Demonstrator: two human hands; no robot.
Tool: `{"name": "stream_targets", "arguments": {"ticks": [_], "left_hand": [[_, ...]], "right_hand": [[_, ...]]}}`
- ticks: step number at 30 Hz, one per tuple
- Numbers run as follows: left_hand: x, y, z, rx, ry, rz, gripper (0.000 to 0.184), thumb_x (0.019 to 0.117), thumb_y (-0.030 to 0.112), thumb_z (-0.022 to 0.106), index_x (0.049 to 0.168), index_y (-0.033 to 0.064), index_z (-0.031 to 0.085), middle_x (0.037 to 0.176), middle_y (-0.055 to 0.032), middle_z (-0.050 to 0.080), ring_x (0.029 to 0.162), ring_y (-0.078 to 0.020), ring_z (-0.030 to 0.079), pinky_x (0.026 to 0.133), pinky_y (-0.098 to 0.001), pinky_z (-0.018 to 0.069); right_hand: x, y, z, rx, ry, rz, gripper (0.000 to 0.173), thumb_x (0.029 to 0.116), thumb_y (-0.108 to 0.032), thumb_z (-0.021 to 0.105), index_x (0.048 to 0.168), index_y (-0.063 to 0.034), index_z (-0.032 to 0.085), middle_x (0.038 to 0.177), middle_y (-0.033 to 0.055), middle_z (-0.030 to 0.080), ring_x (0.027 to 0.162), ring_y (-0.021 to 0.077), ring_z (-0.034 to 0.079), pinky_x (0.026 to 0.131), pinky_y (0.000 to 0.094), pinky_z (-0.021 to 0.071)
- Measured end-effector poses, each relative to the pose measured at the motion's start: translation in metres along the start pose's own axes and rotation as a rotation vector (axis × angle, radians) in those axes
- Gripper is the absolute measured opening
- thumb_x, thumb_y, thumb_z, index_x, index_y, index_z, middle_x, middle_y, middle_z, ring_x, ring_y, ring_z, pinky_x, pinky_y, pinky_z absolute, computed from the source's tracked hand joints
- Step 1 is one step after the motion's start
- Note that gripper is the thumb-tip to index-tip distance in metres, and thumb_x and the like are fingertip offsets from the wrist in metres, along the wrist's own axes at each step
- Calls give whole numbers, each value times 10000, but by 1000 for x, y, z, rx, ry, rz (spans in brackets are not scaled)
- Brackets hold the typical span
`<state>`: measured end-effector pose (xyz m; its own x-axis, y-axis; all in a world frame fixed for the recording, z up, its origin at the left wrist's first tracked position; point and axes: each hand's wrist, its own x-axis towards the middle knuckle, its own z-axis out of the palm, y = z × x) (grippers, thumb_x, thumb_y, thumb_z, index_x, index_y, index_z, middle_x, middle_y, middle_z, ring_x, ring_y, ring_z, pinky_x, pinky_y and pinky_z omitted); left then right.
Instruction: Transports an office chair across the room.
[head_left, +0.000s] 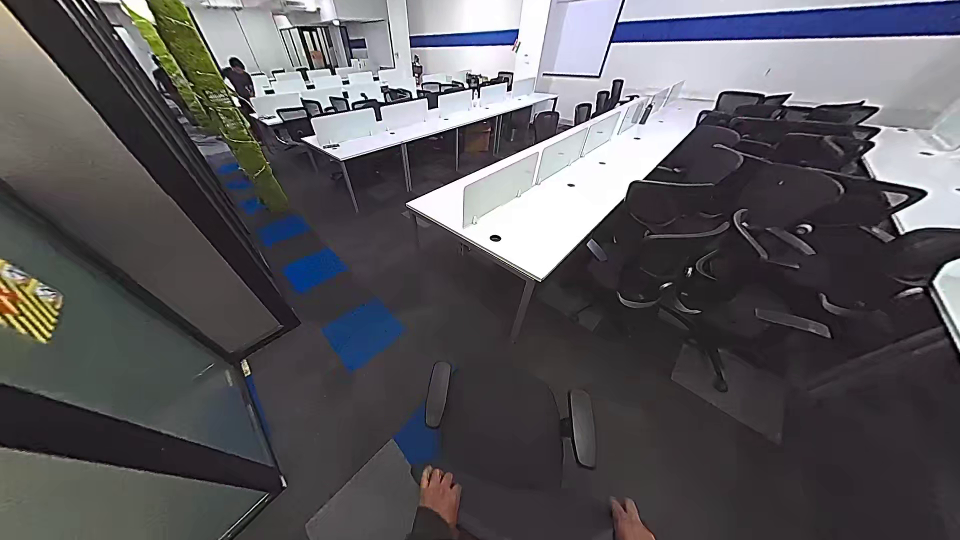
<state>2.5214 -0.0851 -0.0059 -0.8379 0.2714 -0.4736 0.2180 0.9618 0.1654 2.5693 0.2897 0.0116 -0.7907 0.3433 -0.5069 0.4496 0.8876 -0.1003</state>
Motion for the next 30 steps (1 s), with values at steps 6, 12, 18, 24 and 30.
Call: {"name": "stream_targets", "arguments": {"ticks": [6,12,18,24,30], "left_hand": [[79,-77,-68,-14,-28,-240,427,995,87,583,1403,193,650,1654,-133,390,1557,-458,232,1197,-784,104],[124,-125,-111,-109,-1,-305,781,815,190,830,1527,255,517,1685,-107,322,1599,-411,107,1135,-735,349],[177,-166,-145,-84,-15,-398,616,882,220,771,1470,248,590,1671,-116,351,1596,-413,126,1125,-745,354],[230,-198,-191,93,-201,-457,450,962,170,667,1403,93,629,1613,-180,431,1557,-463,236,1049,-667,490],[293,-268,-215,86,-270,-413,604,914,207,736,1493,224,563,1636,-142,409,1558,-463,227,1070,-696,454]], "right_hand": [[68,-120,-16,-104,99,-7,792,738,-196,879,1469,-143,578,1585,239,430,1455,511,383,1017,760,435],[101,-234,-38,-232,5,-210,783,771,-223,863,1489,-159,559,1596,141,459,1536,439,288,1079,732,403],[160,-304,-67,-417,-37,-401,798,725,-429,844,1419,-114,609,1381,128,660,1319,365,583,1192,719,241],[218,-367,-104,-488,-241,-603,593,759,-369,815,1290,-147,672,1242,161,710,1136,392,686,893,663,549],[269,-433,-131,-453,-324,-696,632,759,-334,828,1348,-200,643,1232,164,712,1123,403,689,893,675,544]]}}
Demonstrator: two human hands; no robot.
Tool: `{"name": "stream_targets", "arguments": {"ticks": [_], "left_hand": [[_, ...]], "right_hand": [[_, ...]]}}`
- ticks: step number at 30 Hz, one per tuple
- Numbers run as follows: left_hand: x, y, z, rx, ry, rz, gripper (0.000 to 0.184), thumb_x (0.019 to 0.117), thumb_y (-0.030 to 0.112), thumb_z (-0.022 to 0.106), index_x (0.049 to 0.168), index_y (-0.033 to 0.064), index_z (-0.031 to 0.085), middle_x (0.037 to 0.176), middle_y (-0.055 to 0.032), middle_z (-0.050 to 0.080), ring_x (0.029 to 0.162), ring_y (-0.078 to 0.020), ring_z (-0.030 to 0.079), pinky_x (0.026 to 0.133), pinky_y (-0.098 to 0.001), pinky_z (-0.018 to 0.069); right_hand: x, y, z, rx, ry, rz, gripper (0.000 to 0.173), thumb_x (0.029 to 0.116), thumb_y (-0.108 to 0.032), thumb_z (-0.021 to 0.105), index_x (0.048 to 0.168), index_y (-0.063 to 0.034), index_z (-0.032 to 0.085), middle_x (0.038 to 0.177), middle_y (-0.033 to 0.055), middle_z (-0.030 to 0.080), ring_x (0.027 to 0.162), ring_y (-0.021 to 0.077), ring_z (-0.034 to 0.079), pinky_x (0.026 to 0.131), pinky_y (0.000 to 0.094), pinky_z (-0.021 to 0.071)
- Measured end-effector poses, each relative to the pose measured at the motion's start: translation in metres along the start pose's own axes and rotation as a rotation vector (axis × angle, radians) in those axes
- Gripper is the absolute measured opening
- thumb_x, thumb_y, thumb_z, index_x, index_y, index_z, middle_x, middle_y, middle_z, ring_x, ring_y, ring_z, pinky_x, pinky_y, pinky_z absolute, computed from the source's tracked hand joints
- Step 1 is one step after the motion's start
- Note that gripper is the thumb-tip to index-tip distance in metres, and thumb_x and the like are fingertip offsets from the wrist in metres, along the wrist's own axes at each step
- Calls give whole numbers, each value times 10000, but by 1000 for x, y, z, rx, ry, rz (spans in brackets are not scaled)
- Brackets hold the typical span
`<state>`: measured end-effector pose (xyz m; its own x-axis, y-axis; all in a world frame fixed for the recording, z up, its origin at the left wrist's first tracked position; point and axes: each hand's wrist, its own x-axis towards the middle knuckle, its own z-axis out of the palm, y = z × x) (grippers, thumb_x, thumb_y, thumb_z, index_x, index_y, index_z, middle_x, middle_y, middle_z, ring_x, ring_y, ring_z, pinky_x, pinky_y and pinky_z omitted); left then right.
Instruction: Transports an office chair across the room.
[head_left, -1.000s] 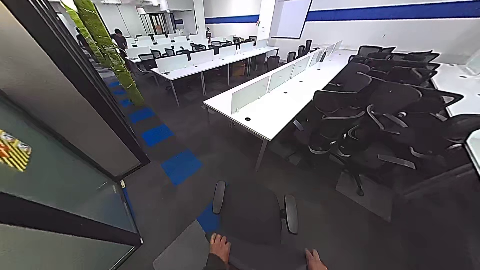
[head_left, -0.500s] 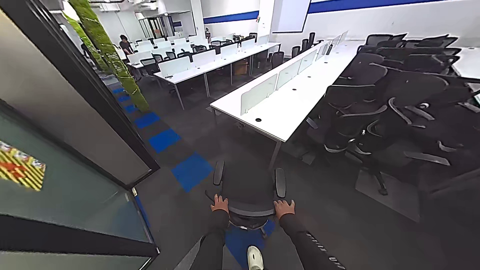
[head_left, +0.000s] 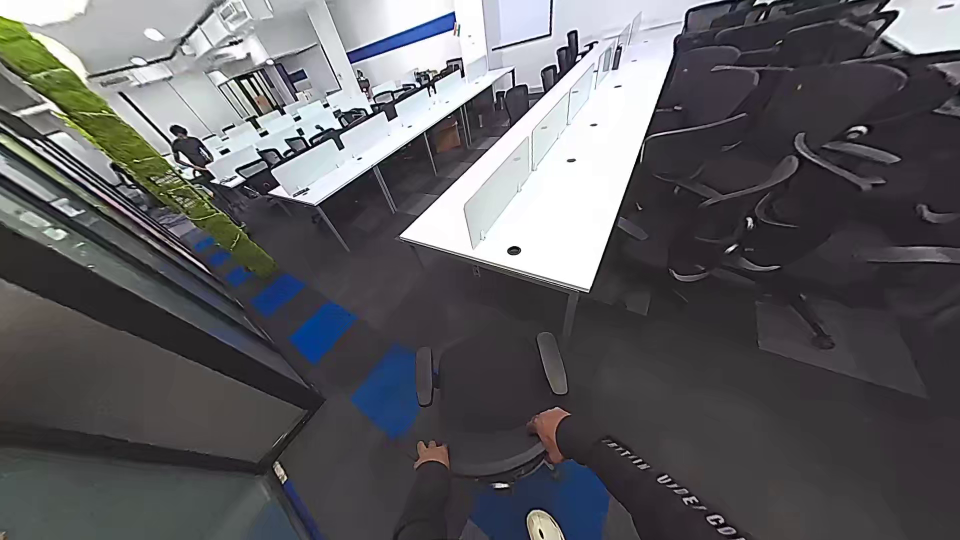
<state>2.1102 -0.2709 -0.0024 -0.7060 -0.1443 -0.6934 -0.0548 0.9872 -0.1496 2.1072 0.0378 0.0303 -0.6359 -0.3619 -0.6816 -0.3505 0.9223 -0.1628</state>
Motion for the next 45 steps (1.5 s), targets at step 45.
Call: {"name": "stream_targets", "arguments": {"ticks": [45], "left_hand": [[485,-406,-399,137,170,259,837,654,239,871,1445,292,605,1550,-11,520,1506,-366,344,978,-650,525]], "right_hand": [[498,-217,-411,178,165,66,683,764,-557,805,1288,-143,658,1175,144,729,1101,374,700,891,647,552]]}}
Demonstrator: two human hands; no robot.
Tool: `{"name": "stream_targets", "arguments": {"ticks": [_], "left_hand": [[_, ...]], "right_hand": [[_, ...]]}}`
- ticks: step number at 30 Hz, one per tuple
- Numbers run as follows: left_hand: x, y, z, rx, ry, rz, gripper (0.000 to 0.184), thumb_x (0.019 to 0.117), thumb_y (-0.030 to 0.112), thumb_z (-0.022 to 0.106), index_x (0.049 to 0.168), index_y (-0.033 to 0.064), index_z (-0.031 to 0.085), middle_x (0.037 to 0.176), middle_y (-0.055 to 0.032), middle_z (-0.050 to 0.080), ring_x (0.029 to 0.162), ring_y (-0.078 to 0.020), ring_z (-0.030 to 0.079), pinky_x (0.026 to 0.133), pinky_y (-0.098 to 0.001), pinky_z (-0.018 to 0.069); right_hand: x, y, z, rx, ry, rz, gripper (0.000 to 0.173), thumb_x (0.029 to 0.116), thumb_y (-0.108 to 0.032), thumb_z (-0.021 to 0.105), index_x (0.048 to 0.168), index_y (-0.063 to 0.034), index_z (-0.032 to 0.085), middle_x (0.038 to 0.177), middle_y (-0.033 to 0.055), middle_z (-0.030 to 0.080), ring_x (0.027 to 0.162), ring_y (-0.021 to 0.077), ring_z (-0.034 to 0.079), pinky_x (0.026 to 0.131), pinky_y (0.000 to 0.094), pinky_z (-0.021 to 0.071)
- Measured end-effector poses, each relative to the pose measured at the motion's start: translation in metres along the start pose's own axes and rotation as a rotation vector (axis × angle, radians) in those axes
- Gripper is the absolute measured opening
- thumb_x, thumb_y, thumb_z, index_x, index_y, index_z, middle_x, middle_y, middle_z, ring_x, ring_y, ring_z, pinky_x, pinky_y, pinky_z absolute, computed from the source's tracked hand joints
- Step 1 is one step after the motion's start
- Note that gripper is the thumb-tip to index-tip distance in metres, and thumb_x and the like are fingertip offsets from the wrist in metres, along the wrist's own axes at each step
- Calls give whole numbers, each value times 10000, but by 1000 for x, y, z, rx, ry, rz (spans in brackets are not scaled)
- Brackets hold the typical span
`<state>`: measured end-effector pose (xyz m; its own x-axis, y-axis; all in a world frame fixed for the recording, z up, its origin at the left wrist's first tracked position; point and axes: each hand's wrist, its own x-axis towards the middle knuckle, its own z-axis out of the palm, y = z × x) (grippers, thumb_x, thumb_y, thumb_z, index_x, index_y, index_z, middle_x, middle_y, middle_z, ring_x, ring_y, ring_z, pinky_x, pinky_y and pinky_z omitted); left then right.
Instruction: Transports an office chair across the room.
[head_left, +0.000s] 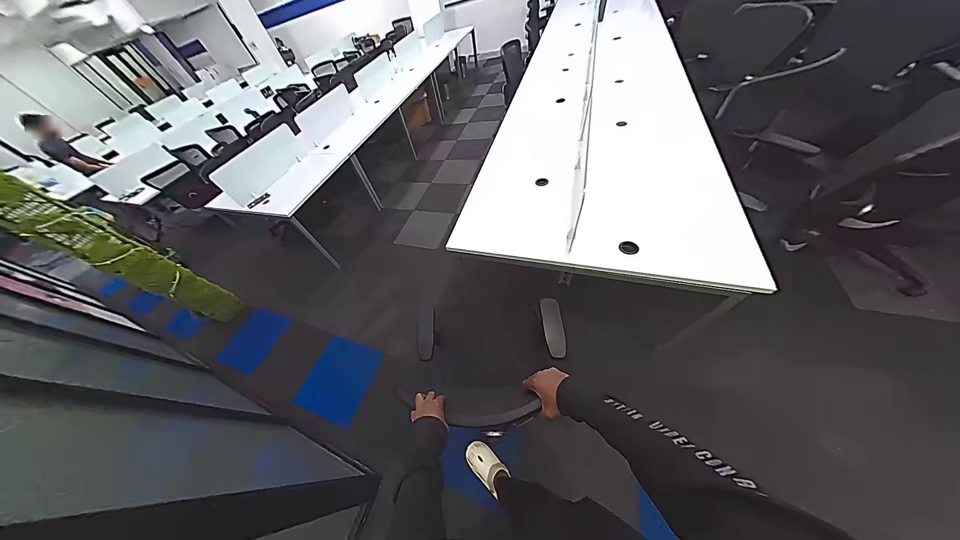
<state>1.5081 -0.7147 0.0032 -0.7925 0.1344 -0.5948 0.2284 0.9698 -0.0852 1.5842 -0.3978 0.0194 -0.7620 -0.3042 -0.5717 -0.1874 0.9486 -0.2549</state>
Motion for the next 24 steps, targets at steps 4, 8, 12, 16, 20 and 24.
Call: {"name": "stream_targets", "arguments": {"ticks": [4,8,12,16,20,24], "left_hand": [[35,-54,-25,-2,-44,6,805,702,240,857,1462,249,590,1534,-31,538,1503,-362,357,1013,-641,511],[66,-98,-55,-5,-96,-1,784,733,257,848,1469,231,580,1544,-49,526,1507,-376,349,1035,-654,494],[92,-143,-64,-31,-64,-32,785,698,255,864,1439,275,605,1521,-18,544,1492,-350,373,1026,-636,504],[128,-188,-81,-14,-33,-22,817,648,256,873,1422,306,616,1502,-4,555,1480,-352,382,985,-654,517],[171,-242,-100,39,-12,6,819,634,281,867,1414,330,622,1492,10,562,1473,-343,391,975,-651,520],[225,-295,-138,84,-8,45,796,659,260,867,1415,324,626,1523,6,542,1488,-353,371,988,-652,511]], "right_hand": [[57,-28,-25,1,7,-33,688,768,-521,812,1317,-141,647,1244,134,710,1168,362,674,932,634,544],[107,-54,-50,-23,-5,-51,654,829,-444,790,1372,-123,617,1329,133,678,1253,371,629,975,623,529],[154,-84,-69,-48,-62,-67,659,833,-305,785,1417,-86,570,1377,163,644,1291,399,593,985,628,513],[199,-103,-96,-40,-29,-98,627,800,-304,798,1356,-86,607,1305,142,681,1225,375,637,931,613,544],[243,-128,-120,16,27,-122,603,783,-317,806,1312,-89,629,1270,130,696,1202,356,655,914,598,556],[296,-165,-153,78,47,-42,617,787,-336,790,1325,-85,622,1269,138,697,1200,362,656,923,605,554]]}}
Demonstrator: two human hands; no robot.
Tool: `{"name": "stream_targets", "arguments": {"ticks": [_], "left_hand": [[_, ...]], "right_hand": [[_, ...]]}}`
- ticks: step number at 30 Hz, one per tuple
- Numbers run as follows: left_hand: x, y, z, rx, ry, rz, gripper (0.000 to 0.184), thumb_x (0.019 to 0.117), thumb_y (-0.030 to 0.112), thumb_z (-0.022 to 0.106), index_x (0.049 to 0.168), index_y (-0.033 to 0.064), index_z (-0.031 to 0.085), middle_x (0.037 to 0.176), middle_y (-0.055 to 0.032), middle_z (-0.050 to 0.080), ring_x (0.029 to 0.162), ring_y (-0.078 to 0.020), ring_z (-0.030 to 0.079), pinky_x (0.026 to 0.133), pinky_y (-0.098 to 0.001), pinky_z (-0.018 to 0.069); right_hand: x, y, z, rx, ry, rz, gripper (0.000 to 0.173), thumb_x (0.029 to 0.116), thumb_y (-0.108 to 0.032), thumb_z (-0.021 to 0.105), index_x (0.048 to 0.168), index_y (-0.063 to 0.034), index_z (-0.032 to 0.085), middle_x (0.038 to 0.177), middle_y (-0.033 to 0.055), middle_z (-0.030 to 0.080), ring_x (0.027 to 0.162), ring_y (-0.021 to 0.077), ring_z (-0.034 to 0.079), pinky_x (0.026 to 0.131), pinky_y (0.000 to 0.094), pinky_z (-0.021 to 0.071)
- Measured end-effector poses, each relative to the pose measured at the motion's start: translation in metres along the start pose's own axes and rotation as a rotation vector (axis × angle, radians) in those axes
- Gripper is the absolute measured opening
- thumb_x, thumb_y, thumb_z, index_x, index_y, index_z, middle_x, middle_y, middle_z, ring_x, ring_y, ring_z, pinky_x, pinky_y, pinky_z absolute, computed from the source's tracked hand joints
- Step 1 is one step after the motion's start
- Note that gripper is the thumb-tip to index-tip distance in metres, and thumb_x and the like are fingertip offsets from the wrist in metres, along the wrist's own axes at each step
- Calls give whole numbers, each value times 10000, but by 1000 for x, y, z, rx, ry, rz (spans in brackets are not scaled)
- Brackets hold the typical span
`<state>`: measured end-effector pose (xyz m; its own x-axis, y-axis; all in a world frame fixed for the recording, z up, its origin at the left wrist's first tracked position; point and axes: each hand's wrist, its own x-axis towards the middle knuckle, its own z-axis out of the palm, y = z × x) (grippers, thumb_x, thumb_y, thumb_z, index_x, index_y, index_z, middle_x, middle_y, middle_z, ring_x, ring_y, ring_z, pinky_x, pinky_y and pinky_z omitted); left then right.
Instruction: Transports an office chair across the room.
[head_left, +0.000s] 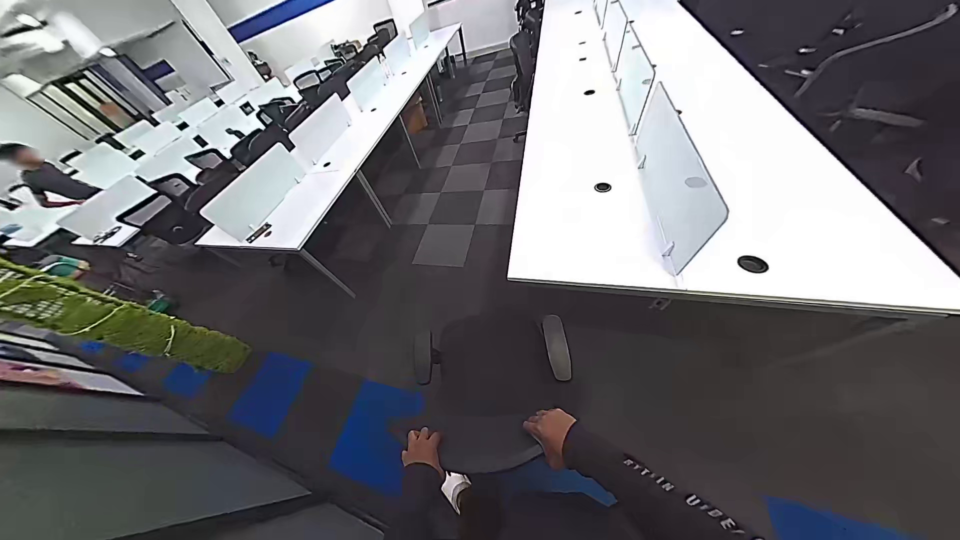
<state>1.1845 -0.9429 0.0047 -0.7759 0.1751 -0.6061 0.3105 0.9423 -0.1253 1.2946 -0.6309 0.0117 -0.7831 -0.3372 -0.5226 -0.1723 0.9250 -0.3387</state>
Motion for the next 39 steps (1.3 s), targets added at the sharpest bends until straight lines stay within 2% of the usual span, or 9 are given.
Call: {"name": "stream_targets", "arguments": {"ticks": [5,10,15,21,23,29,32,35,39], "left_hand": [[82,-80,-53,9,44,106,787,655,220,864,1400,330,636,1531,3,529,1492,-341,364,1003,-652,500],[169,-147,-112,43,50,213,775,675,181,866,1409,279,633,1538,-27,520,1492,-350,362,1009,-662,494],[240,-196,-162,62,40,246,647,820,83,758,1425,268,626,1563,-23,501,1517,-324,346,1077,-644,458],[330,-226,-225,98,-4,334,455,1011,49,555,1419,234,631,1582,-33,491,1527,-327,341,1111,-654,417],[362,-236,-247,130,-19,364,434,1039,56,513,1426,217,625,1583,-36,493,1529,-329,339,1122,-655,405],[460,-254,-324,267,-30,426,435,1066,67,475,1453,219,604,1584,2,495,1528,-283,351,1136,-630,392],[498,-268,-353,292,-47,470,427,1079,83,459,1457,220,600,1581,-3,497,1527,-281,353,1145,-618,388],[542,-273,-388,291,-48,481,432,1085,76,437,1457,222,602,1598,5,482,1534,-274,346,1159,-621,362],[594,-286,-427,314,-50,445,453,1067,64,463,1464,239,593,1608,32,467,1546,-260,323,1163,-619,359]], "right_hand": [[83,-47,-35,103,67,149,629,760,-339,819,1334,-149,647,1287,103,702,1209,336,659,943,604,555],[168,-87,-79,139,81,287,637,747,-336,817,1343,-188,648,1292,74,702,1206,318,663,929,608,563],[237,-126,-115,179,69,366,638,771,-315,796,1367,-163,628,1318,95,691,1224,339,653,927,617,554],[310,-139,-150,218,145,401,590,784,-295,798,1326,-110,652,1299,114,698,1224,339,652,936,597,553],[338,-144,-160,223,185,396,564,810,-293,780,1321,-92,650,1303,125,697,1223,347,653,942,589,552],[426,-151,-215,297,243,438,558,865,-331,738,1333,-45,636,1329,172,681,1239,390,639,970,591,535],[464,-158,-240,379,208,475,584,870,-281,741,1388,-48,604,1385,181,648,1281,414,608,980,615,527],[507,-144,-273,394,152,465,602,893,-284,731,1422,-49,566,1438,182,609,1325,417,574,997,624,514],[557,-121,-310,366,185,419,566,911,-276,706,1412,-48,577,1403,190,630,1293,413,598,984,612,522]]}}
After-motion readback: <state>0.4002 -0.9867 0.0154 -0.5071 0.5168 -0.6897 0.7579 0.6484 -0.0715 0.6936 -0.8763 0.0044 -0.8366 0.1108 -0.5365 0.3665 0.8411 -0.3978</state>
